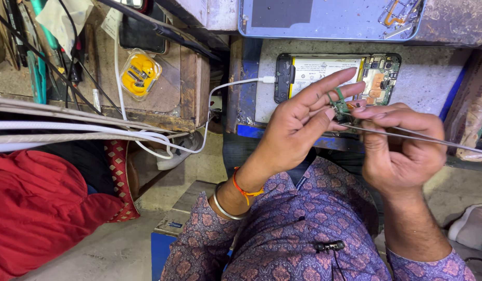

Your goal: The person uses a soldering iron and tweezers to work on the internal circuit board and components of a disassembled mobile phone on a workbench.

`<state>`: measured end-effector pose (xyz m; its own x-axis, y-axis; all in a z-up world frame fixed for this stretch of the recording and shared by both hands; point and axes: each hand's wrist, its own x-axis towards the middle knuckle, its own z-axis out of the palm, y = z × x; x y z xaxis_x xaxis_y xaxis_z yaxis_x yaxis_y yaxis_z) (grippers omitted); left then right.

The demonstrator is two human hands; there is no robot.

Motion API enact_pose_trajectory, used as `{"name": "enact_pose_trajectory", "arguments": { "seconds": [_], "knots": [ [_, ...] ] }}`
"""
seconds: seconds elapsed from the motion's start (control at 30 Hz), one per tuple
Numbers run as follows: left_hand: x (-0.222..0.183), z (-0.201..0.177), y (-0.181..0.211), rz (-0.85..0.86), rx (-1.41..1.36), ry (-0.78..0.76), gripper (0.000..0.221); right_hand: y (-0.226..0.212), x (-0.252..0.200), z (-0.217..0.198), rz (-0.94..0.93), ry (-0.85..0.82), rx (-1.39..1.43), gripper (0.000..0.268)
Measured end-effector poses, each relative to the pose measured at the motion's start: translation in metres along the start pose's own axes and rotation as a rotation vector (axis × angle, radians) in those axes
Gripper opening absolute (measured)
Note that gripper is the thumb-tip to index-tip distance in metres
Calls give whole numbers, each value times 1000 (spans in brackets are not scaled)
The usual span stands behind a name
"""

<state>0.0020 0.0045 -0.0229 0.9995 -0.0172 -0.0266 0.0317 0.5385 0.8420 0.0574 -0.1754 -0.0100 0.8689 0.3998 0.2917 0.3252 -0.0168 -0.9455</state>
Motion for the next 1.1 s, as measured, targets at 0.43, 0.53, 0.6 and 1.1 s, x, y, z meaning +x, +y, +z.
{"name": "enact_pose_trajectory", "arguments": {
  "seconds": [0.43, 0.53, 0.6, 1.1],
  "knots": [
    [2, 2, 3, -24, 47, 18, 44, 0, 1, 4, -72, -22, -110, 20],
    [2, 2, 3, -16, 56, 18, 43, -3, 3, 4, -79, -35, -125, 19],
    [2, 2, 2, -14, 63, 19, 43, -3, 5, 4, -101, -45, -150, 19],
    [-6, 12, -1, 146, -171, 121, 31, 15, -19, -15, 2, 224, 219, 26]
  ]
}}
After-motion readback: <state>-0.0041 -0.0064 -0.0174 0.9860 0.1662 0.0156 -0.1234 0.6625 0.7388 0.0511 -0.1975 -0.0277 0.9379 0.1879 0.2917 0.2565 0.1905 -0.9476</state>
